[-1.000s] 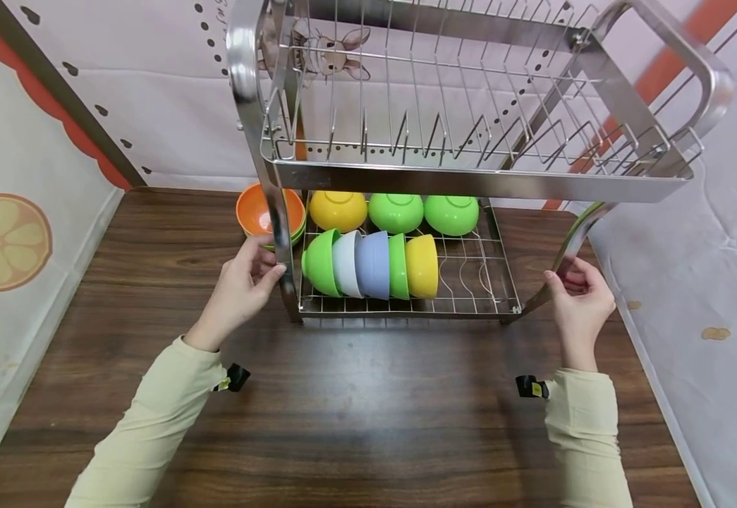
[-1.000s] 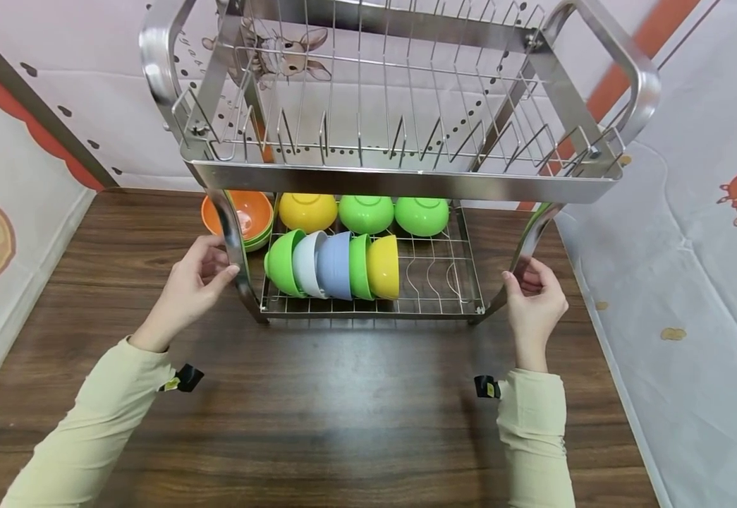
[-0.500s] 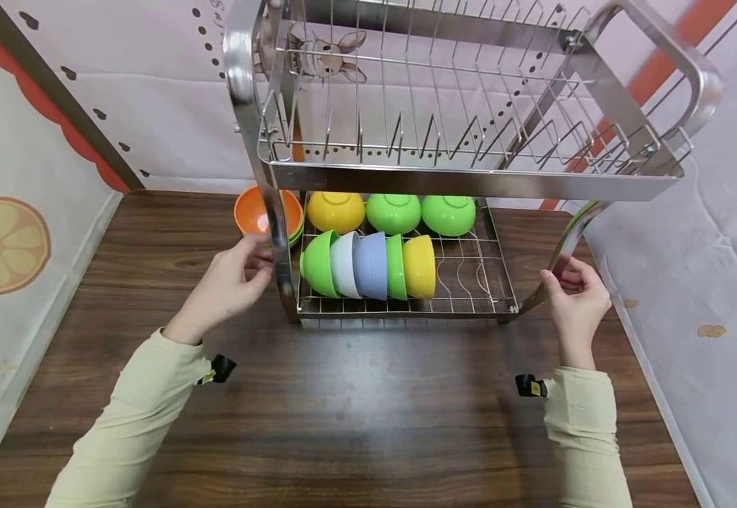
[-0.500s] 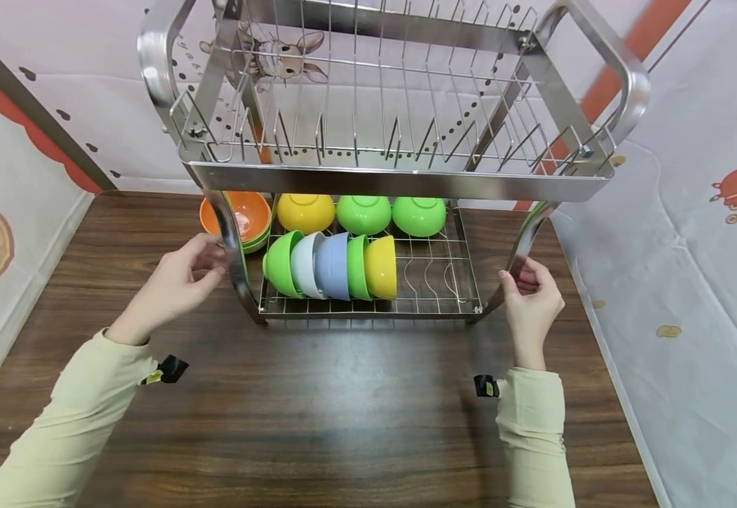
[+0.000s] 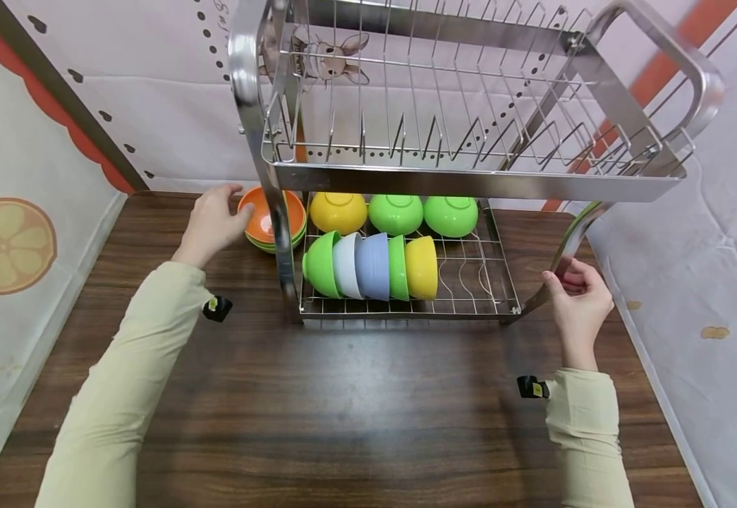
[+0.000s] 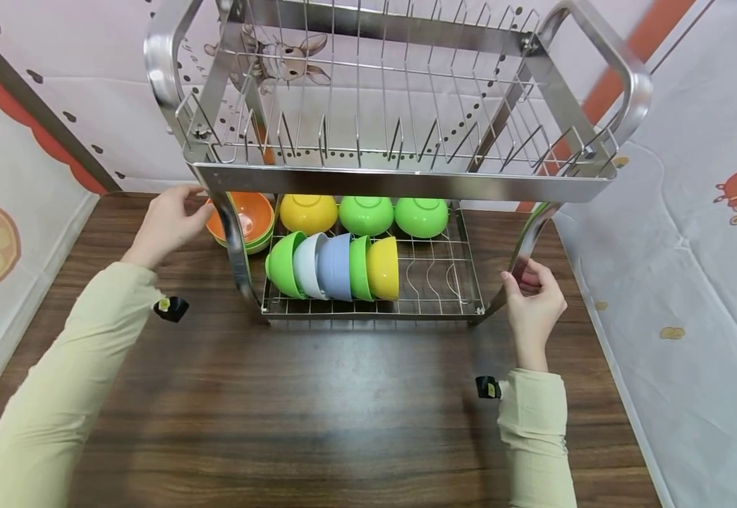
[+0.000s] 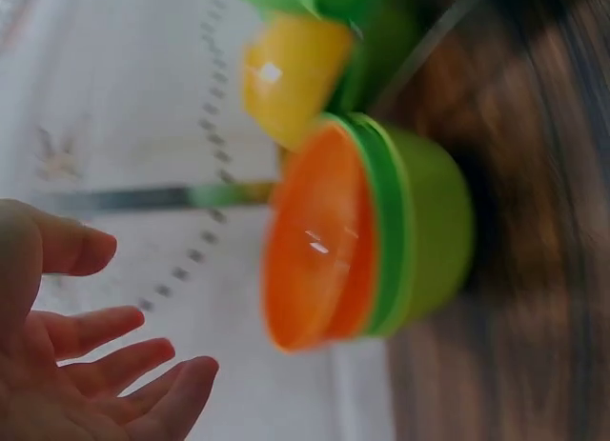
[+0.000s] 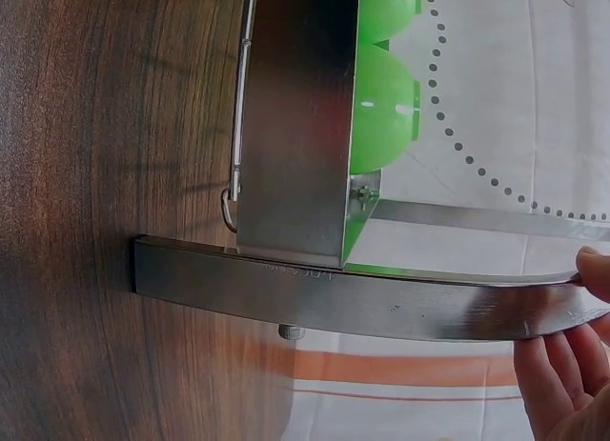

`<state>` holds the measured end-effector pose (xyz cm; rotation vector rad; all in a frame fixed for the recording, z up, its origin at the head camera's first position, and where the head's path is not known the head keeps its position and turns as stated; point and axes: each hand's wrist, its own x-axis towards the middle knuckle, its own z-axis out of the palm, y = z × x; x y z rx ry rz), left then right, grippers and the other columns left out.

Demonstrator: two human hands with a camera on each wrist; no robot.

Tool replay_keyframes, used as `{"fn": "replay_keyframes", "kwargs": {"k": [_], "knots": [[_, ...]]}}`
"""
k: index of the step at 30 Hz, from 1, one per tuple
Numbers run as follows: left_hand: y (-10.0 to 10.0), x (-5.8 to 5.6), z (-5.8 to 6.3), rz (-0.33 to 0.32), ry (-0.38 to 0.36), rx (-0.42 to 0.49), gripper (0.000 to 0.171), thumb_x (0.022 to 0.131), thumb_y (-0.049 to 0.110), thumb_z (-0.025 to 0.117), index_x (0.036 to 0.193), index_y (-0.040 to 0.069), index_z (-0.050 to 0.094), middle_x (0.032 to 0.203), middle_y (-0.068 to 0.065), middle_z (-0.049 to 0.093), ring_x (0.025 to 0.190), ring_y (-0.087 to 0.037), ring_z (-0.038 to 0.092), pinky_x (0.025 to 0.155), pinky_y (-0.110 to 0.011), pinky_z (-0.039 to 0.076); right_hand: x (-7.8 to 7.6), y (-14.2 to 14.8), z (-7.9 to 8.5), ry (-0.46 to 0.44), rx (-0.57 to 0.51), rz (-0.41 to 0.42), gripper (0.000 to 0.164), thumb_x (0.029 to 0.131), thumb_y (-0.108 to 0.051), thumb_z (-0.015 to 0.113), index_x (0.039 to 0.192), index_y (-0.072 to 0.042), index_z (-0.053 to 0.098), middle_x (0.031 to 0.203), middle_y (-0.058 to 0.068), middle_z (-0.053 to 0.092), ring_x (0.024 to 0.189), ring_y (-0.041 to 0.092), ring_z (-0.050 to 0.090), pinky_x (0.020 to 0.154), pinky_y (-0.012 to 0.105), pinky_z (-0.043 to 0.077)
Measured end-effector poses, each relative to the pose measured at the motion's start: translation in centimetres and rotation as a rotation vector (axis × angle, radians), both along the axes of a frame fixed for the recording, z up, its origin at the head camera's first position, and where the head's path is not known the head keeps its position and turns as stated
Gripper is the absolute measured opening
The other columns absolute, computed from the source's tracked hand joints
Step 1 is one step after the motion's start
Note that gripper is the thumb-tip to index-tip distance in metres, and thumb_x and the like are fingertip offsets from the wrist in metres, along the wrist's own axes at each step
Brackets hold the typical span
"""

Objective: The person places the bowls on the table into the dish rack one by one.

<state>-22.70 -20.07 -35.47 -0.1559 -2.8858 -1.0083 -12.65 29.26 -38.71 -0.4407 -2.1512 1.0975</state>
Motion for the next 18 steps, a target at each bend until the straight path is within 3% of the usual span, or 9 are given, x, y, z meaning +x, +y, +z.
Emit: {"fn": "replay_keyframes", "kwargs": {"k": [4,8,18], "knots": [[-1.1,-1.8,-1.4,0.068,-0.086,-0.014,0.051,0.091,0.024,0.043,0.131,-0.007,0.039,0.128,-0.028,0.044,0.114,-0.043,0.042,0.090,-0.055,0.036,0.0,0.0,-0.1,0.012,0.000,0.011,0.030,0.074,-0.002,0.072,0.102,0.003,0.066,0.066,-0.019,0.046,0.061,-0.010,0.047,0.061,0.008,0.039],[-1.9,-2.8,-2.5,0.111,-0.130,-0.019,0.049,0.090,0.025,0.042,0.127,-0.007,0.043,0.122,-0.028,0.048,0.110,-0.043,0.046,0.088,-0.054,0.038,0.0,0.1,-0.2,0.024,-0.005,0.011,0.029,0.073,-0.001,0.072,0.102,0.003,0.066,0.066,-0.020,0.046,0.060,-0.010,0.047,0.060,0.008,0.039],[-1.9,-3.9,-4.2,0.078,-0.138,-0.029,0.041,0.089,0.020,0.043,0.117,-0.010,0.049,0.110,-0.030,0.054,0.100,-0.042,0.051,0.085,-0.050,0.040,0.0,0.1,-0.1,0.033,-0.001,0.011,0.029,0.073,-0.001,0.072,0.101,0.003,0.066,0.067,-0.020,0.047,0.063,-0.008,0.047,0.061,0.008,0.039]]}}
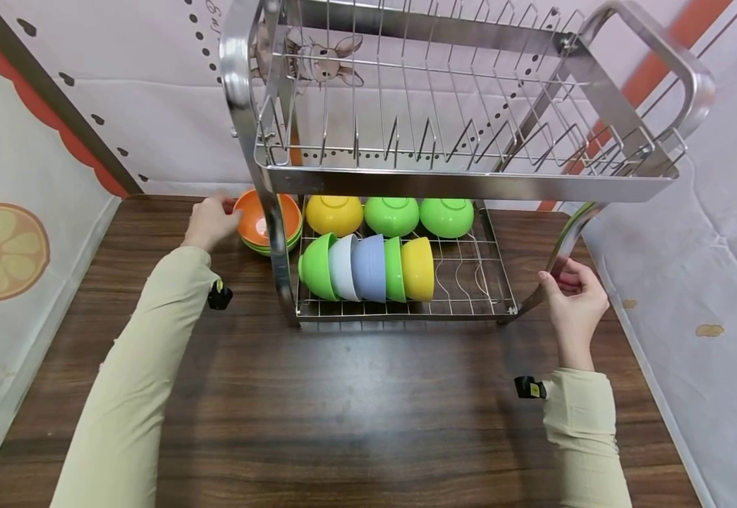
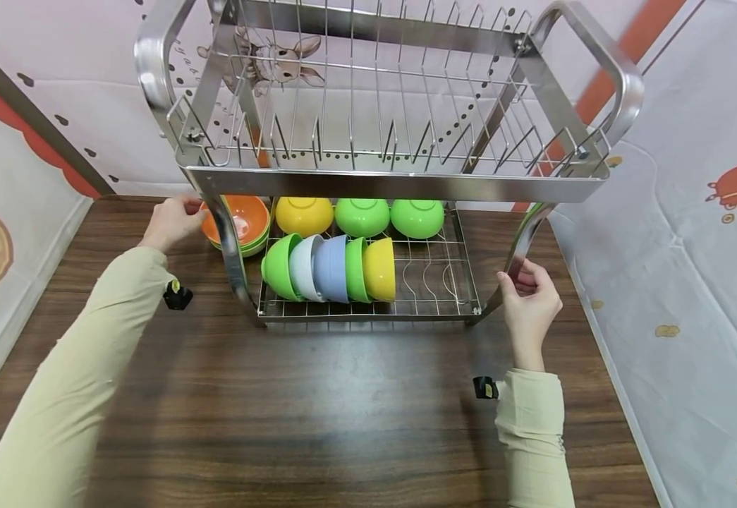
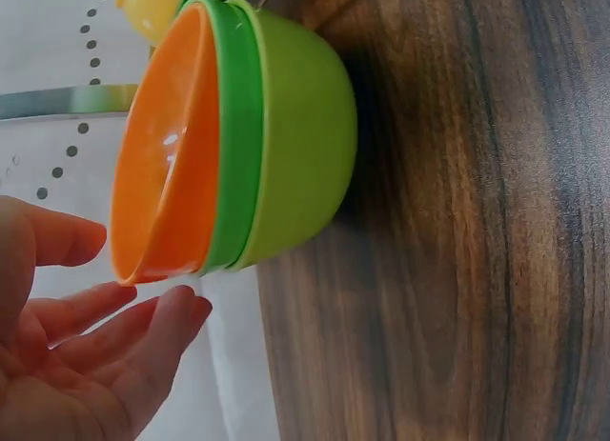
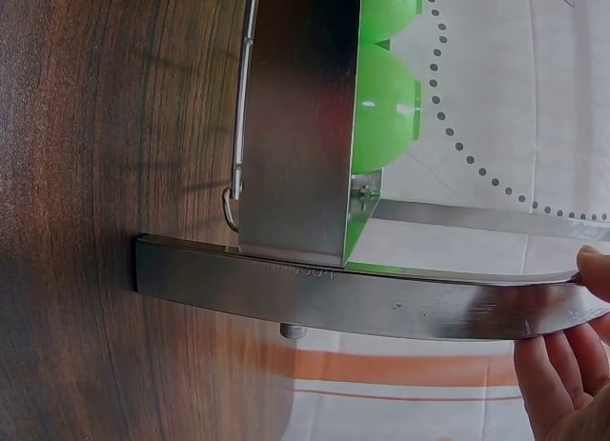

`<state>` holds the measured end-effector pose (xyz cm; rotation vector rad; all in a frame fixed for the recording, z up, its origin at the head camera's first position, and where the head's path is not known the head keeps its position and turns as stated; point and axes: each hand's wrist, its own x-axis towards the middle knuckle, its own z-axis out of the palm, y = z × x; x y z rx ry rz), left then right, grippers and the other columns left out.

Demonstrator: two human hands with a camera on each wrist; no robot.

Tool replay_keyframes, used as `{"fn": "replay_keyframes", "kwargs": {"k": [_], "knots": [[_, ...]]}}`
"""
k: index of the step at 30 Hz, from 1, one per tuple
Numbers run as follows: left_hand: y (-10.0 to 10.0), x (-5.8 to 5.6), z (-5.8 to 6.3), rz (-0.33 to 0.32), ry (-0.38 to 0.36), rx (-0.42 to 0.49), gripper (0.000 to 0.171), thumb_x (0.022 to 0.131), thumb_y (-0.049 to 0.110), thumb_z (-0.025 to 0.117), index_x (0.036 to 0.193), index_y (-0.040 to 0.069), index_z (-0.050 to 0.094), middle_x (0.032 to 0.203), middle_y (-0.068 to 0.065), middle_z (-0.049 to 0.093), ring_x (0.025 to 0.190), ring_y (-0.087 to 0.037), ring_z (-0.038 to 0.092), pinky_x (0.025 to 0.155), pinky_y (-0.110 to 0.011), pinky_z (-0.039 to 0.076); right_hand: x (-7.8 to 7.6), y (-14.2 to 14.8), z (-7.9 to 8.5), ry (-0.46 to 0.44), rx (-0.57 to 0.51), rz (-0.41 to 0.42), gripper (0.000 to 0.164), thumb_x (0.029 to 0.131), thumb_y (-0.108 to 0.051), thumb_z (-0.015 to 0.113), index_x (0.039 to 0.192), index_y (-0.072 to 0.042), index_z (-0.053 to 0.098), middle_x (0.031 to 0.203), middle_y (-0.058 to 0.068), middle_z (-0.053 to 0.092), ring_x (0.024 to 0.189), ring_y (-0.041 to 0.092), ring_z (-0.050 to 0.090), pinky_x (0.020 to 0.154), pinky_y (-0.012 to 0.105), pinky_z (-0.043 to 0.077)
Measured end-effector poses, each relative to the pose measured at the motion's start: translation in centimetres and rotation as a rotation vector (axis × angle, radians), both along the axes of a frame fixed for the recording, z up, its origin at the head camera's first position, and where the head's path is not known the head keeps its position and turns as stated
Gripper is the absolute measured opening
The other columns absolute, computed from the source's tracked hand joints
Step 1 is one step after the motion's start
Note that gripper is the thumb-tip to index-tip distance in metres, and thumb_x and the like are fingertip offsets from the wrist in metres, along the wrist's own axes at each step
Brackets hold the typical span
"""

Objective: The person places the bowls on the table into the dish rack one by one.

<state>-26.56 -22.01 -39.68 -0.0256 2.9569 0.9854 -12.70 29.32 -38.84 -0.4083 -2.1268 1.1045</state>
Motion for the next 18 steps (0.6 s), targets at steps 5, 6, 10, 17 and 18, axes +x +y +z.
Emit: {"fn": "replay_keyframes", "kwargs": {"k": [5,6,10,17,18], "knots": [[0.19,-0.13,-0.41,0.005,0.012,-0.021,0.039,0.087,0.017,0.043,0.114,-0.011,0.050,0.104,-0.030,0.055,0.091,-0.041,0.052,0.078,-0.049,0.043,-0.04,-0.02,-0.08,0.000,0.000,0.007,0.030,0.073,-0.001,0.072,0.102,0.003,0.066,0.068,-0.020,0.047,0.063,-0.008,0.047,0.062,0.008,0.040],[0.19,-0.14,-0.45,0.006,0.012,-0.027,0.039,0.087,0.016,0.043,0.114,-0.011,0.050,0.103,-0.030,0.055,0.090,-0.041,0.052,0.077,-0.049,0.043,-0.03,-0.04,-0.08,-0.001,0.001,0.008,0.030,0.073,-0.001,0.072,0.102,0.003,0.066,0.068,-0.020,0.047,0.063,-0.008,0.047,0.062,0.008,0.040],[0.36,-0.14,-0.27,0.013,-0.001,-0.055,0.038,0.086,0.012,0.042,0.117,-0.009,0.050,0.105,-0.030,0.055,0.091,-0.043,0.052,0.076,-0.051,0.043,-0.01,-0.07,0.00,-0.003,0.002,0.003,0.030,0.073,0.000,0.072,0.102,0.003,0.066,0.068,-0.020,0.047,0.063,-0.008,0.047,0.061,0.008,0.039],[0.69,-0.42,0.05,0.037,-0.030,-0.084,0.039,0.084,0.007,0.041,0.119,-0.007,0.049,0.112,-0.031,0.052,0.096,-0.048,0.050,0.079,-0.055,0.042,-0.02,-0.03,0.02,0.002,0.002,0.006,0.030,0.073,-0.001,0.071,0.102,0.003,0.065,0.069,-0.021,0.047,0.063,-0.009,0.047,0.061,0.008,0.039],[0.73,-0.47,0.06,0.042,-0.026,-0.085,0.039,0.083,0.006,0.041,0.119,-0.007,0.050,0.112,-0.031,0.052,0.096,-0.049,0.050,0.079,-0.055,0.042,-0.01,-0.02,0.02,0.002,0.001,0.005,0.029,0.073,-0.001,0.071,0.102,0.004,0.065,0.069,-0.021,0.047,0.063,-0.009,0.047,0.061,0.008,0.039]]}}
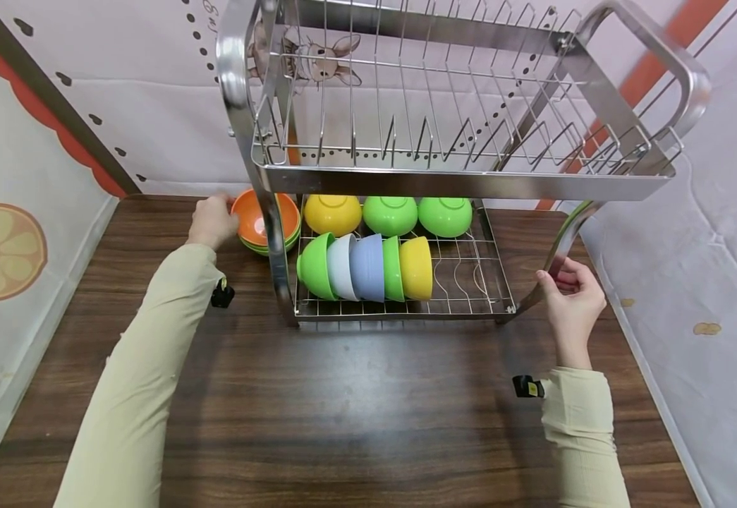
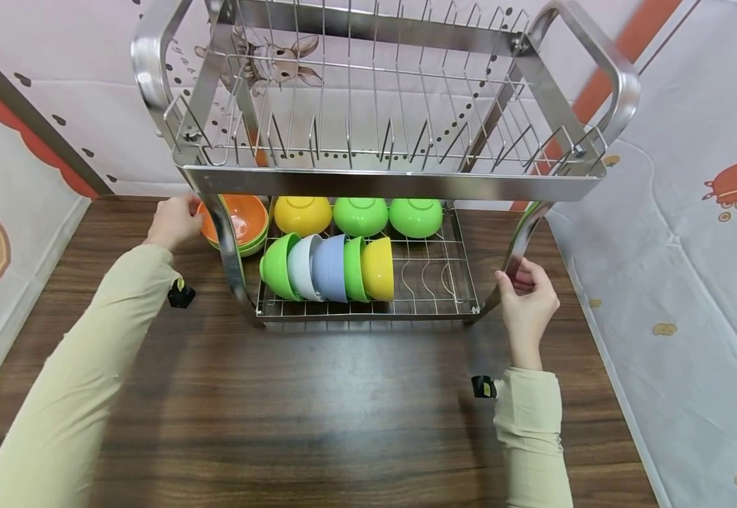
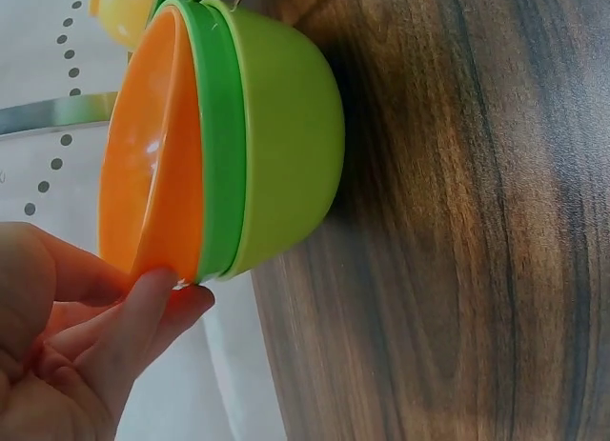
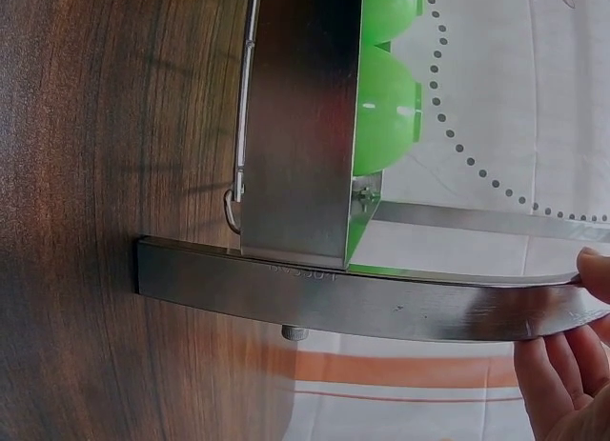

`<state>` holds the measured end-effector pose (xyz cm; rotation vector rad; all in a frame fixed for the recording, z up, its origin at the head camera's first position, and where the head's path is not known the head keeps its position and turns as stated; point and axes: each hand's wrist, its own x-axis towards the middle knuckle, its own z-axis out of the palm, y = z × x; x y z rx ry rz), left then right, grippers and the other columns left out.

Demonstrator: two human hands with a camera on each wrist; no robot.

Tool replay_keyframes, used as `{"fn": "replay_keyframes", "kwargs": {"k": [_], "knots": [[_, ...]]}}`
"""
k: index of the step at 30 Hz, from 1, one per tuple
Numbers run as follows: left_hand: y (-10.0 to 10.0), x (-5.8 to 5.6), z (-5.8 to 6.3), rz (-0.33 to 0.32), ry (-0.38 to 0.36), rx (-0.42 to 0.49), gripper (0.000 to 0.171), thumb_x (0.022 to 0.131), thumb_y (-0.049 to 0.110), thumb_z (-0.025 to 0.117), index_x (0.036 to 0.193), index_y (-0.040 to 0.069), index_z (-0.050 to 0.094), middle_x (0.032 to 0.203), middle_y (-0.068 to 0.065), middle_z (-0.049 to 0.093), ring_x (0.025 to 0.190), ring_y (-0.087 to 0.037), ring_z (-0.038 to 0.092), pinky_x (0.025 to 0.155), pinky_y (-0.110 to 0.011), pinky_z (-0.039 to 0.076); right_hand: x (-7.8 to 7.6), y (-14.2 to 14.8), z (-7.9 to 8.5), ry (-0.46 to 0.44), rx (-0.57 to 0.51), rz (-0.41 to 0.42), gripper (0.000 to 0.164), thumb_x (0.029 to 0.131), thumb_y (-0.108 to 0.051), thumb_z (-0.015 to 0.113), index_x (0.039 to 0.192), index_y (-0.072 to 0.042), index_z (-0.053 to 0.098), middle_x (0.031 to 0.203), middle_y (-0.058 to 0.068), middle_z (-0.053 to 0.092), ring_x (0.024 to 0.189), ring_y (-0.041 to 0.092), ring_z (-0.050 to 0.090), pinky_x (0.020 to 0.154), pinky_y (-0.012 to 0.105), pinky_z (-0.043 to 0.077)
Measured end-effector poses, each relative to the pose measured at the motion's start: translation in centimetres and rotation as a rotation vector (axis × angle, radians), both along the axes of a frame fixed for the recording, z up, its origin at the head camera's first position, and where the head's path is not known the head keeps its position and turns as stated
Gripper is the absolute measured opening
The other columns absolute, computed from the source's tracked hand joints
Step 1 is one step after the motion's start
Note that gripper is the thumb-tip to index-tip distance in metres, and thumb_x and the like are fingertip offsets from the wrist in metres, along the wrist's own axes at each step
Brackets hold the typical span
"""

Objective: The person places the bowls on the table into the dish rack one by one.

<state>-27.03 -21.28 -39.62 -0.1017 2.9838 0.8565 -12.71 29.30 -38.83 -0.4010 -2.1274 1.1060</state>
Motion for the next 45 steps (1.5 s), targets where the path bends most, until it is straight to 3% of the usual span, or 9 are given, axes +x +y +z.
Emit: {"fn": "replay_keyframes", "kwargs": {"k": [11,19,26,34,37,41,45], "knots": [[0.1,-0.2,0.2,0.009,0.065,-0.007,0.036,0.080,0.006,0.042,0.110,-0.006,0.057,0.103,-0.028,0.058,0.090,-0.047,0.053,0.076,-0.053,0.042,0.1,-0.1,0.1,-0.007,-0.007,-0.004,0.029,0.074,-0.001,0.071,0.102,0.003,0.065,0.069,-0.020,0.048,0.063,-0.008,0.047,0.061,0.008,0.039],[-0.7,0.4,1.2,-0.016,0.087,0.007,0.035,0.082,0.007,0.044,0.111,-0.007,0.056,0.090,-0.025,0.061,0.073,-0.034,0.055,0.056,-0.034,0.041,0.1,-0.1,0.0,-0.007,-0.012,0.002,0.029,0.073,0.000,0.071,0.102,0.004,0.065,0.068,-0.020,0.047,0.064,-0.007,0.047,0.061,0.008,0.039],[-2.8,2.0,2.7,-0.058,0.107,-0.013,0.034,0.082,0.006,0.045,0.110,-0.007,0.058,0.091,-0.027,0.062,0.067,-0.031,0.058,0.048,-0.027,0.041,0.1,-0.1,0.1,-0.013,-0.009,0.001,0.029,0.074,-0.001,0.071,0.102,0.003,0.065,0.067,-0.018,0.047,0.062,-0.009,0.047,0.061,0.008,0.040],[-5.2,4.2,3.6,-0.107,0.100,-0.060,0.032,0.084,0.009,0.047,0.110,-0.005,0.057,0.095,-0.028,0.062,0.078,-0.036,0.059,0.057,-0.036,0.045,0.1,0.0,0.1,-0.019,-0.004,-0.008,0.029,0.074,0.000,0.071,0.102,0.003,0.065,0.067,-0.018,0.046,0.061,-0.009,0.047,0.061,0.008,0.039],[-6.1,4.9,3.6,-0.152,0.102,-0.070,0.030,0.084,0.008,0.048,0.109,-0.006,0.056,0.094,-0.029,0.062,0.079,-0.038,0.059,0.059,-0.038,0.045,0.1,0.0,0.2,-0.022,-0.002,-0.003,0.029,0.074,-0.001,0.071,0.102,0.003,0.065,0.067,-0.018,0.046,0.062,-0.008,0.047,0.062,0.008,0.039],[-7.1,5.8,4.0,-0.238,0.090,-0.082,0.028,0.084,0.007,0.050,0.107,-0.007,0.057,0.092,-0.028,0.063,0.079,-0.037,0.060,0.057,-0.031,0.045,0.1,0.0,0.2,-0.020,-0.004,0.005,0.030,0.074,-0.001,0.071,0.103,0.003,0.065,0.068,-0.019,0.047,0.063,-0.007,0.047,0.062,0.008,0.039],[-7.7,6.7,4.6,-0.289,0.013,-0.066,0.027,0.085,0.007,0.052,0.108,-0.005,0.056,0.092,-0.028,0.063,0.071,-0.029,0.062,0.053,-0.025,0.046,0.1,0.0,0.2,-0.023,-0.005,0.001,0.030,0.074,-0.001,0.071,0.103,0.003,0.065,0.068,-0.018,0.046,0.063,-0.008,0.047,0.062,0.008,0.039]]}}
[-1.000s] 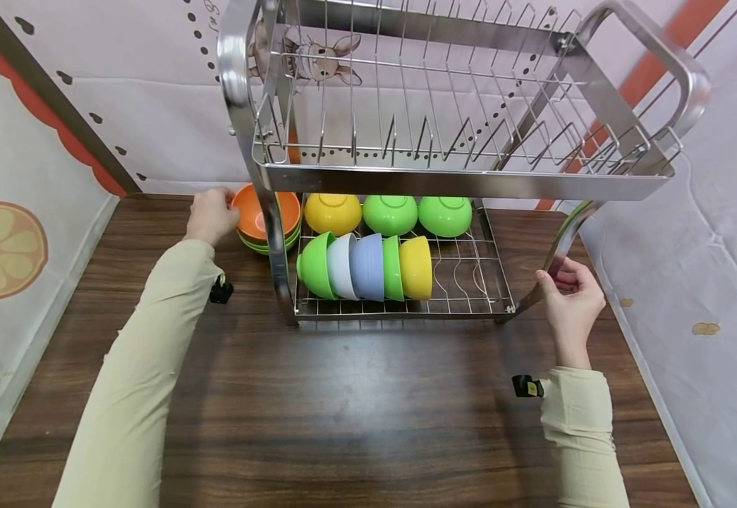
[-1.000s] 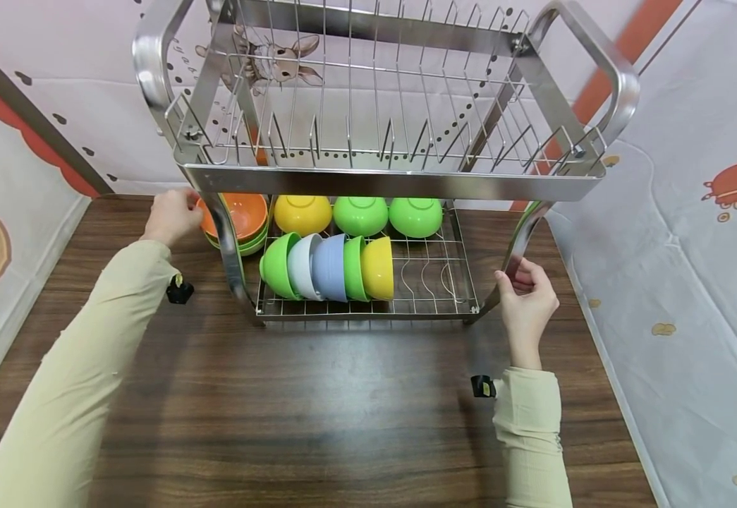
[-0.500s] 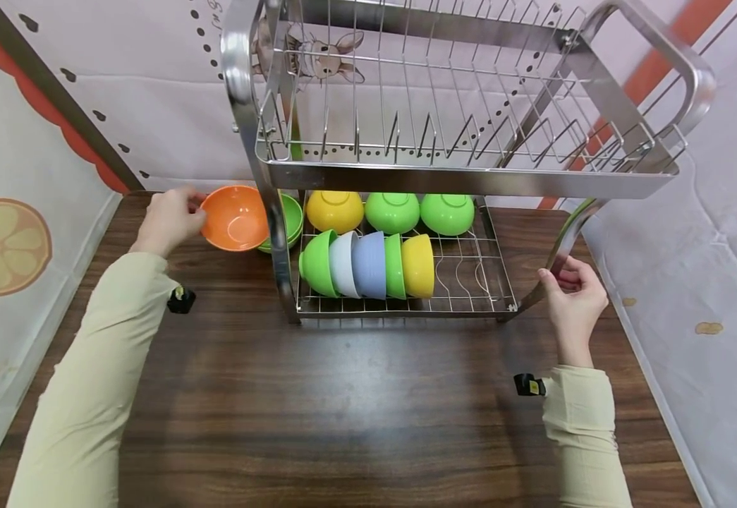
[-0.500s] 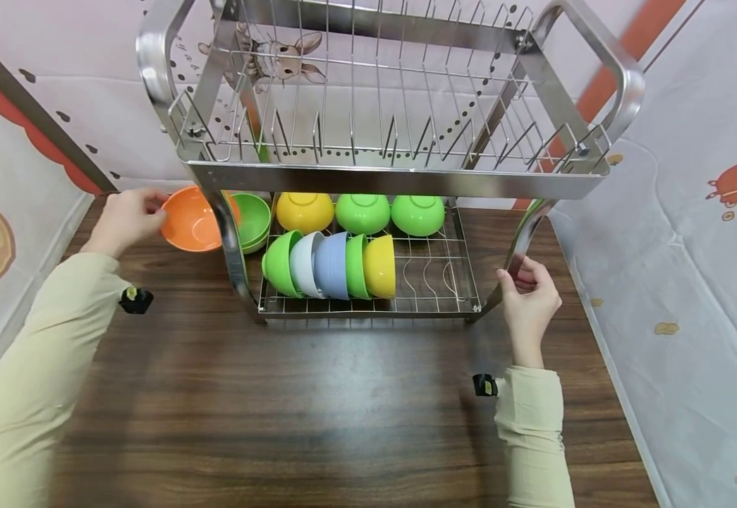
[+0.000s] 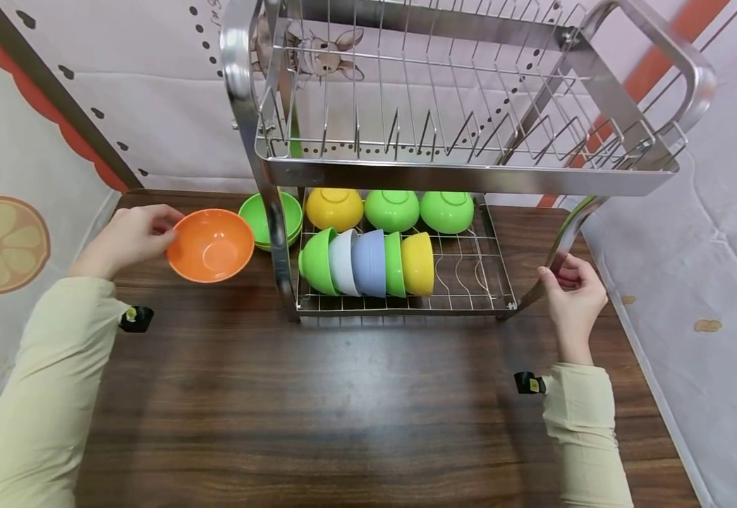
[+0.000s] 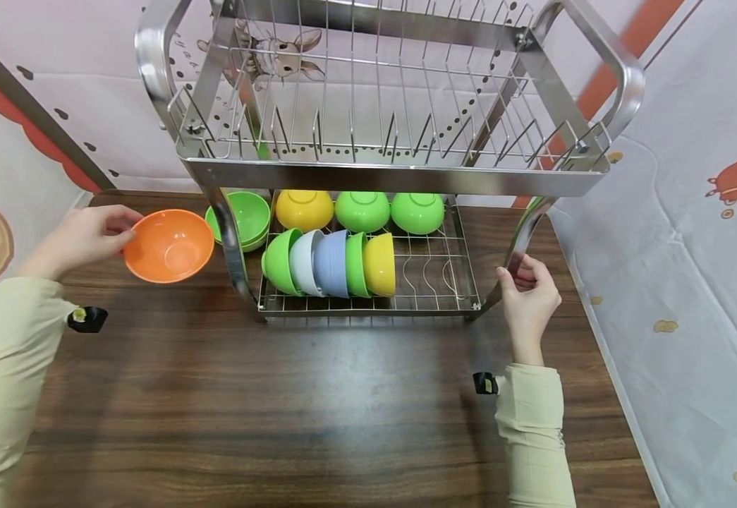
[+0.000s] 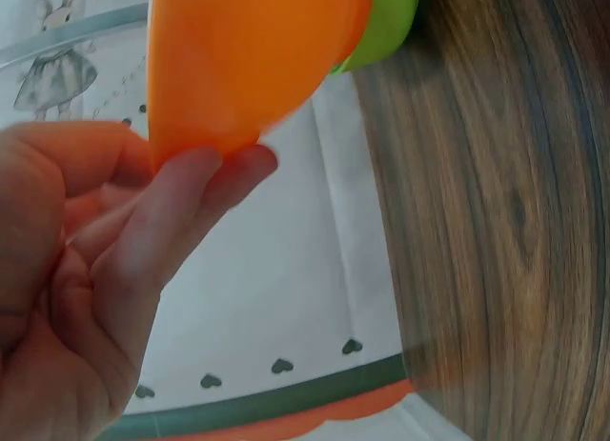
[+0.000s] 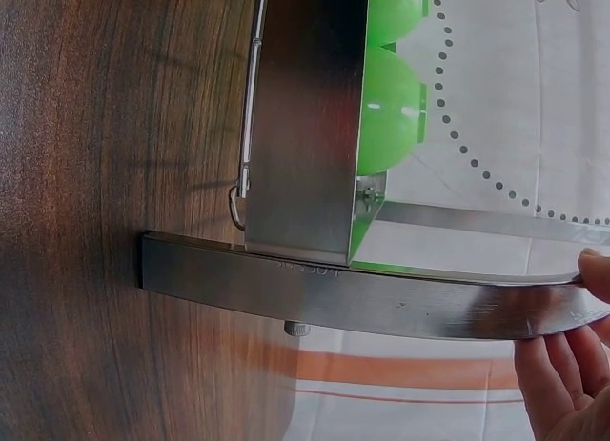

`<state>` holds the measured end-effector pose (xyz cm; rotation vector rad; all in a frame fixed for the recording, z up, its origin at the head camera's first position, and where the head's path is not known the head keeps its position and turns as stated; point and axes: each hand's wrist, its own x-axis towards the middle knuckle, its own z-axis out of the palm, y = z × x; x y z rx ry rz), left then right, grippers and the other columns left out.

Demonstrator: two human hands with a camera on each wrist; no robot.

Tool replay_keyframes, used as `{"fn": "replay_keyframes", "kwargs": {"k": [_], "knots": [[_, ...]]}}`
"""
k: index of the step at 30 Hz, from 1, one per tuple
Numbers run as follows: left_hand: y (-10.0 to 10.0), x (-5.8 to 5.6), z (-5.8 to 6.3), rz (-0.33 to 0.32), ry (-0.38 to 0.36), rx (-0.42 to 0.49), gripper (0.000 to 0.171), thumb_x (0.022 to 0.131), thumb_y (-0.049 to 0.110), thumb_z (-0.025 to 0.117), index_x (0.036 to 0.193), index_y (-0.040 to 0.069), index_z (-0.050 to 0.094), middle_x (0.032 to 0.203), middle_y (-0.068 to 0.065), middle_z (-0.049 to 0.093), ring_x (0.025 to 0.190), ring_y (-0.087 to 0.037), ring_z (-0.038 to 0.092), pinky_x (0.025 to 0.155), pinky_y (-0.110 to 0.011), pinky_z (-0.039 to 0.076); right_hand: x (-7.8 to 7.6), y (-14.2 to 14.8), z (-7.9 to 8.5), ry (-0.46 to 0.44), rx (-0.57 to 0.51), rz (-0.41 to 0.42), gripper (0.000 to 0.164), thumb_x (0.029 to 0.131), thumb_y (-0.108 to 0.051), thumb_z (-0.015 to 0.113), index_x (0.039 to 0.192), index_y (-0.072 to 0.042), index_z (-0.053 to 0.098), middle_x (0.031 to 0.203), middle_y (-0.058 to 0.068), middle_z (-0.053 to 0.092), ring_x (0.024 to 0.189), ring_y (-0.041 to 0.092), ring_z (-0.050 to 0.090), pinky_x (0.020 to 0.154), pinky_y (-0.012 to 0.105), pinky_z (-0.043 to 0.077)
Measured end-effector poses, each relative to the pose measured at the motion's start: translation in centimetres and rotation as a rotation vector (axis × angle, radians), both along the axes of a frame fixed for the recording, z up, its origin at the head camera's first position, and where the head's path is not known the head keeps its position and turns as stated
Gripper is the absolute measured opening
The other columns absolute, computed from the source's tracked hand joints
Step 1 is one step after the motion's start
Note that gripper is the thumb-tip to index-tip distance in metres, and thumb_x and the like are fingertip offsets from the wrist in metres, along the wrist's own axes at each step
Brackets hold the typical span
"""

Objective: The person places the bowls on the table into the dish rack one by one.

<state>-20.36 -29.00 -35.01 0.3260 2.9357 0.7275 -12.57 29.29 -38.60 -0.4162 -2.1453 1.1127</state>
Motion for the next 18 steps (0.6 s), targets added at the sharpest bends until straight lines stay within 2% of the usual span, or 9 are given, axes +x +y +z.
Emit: {"fn": "replay_keyframes", "kwargs": {"k": [3,9,14,18], "knots": [[-0.1,0.7,0.2,-0.022,-0.057,0.019,0.026,0.084,0.004,0.053,0.108,-0.005,0.056,0.090,-0.026,0.063,0.063,-0.022,0.063,0.052,-0.027,0.050,0.0,0.0,0.0,0.000,0.003,-0.006,0.029,0.074,-0.001,0.071,0.102,0.003,0.065,0.067,-0.018,0.046,0.062,-0.008,0.046,0.061,0.008,0.039],[-0.1,1.9,0.4,-0.070,-0.095,0.020,0.024,0.082,0.000,0.055,0.106,-0.004,0.057,0.084,-0.019,0.065,0.059,-0.013,0.060,0.052,-0.024,0.050,-0.1,0.0,0.0,-0.002,0.004,-0.004,0.029,0.074,-0.001,0.071,0.102,0.004,0.065,0.067,-0.018,0.046,0.062,-0.008,0.046,0.062,0.008,0.039],[0.5,2.8,0.8,-0.140,-0.184,0.028,0.023,0.084,-0.001,0.056,0.107,-0.004,0.057,0.090,-0.020,0.065,0.065,-0.015,0.062,0.053,-0.027,0.052,-0.1,0.0,0.0,-0.004,0.005,-0.004,0.029,0.074,-0.002,0.071,0.102,0.003,0.065,0.067,-0.018,0.046,0.062,-0.009,0.046,0.062,0.008,0.039],[1.3,3.6,1.2,-0.181,-0.269,0.033,0.024,0.083,-0.001,0.057,0.107,-0.001,0.059,0.089,-0.015,0.065,0.066,-0.016,0.062,0.055,-0.028,0.053,-0.1,0.0,-0.1,-0.002,0.002,-0.008,0.029,0.074,-0.002,0.071,0.102,0.003,0.066,0.067,-0.018,0.046,0.062,-0.008,0.046,0.062,0.008,0.039]]}}
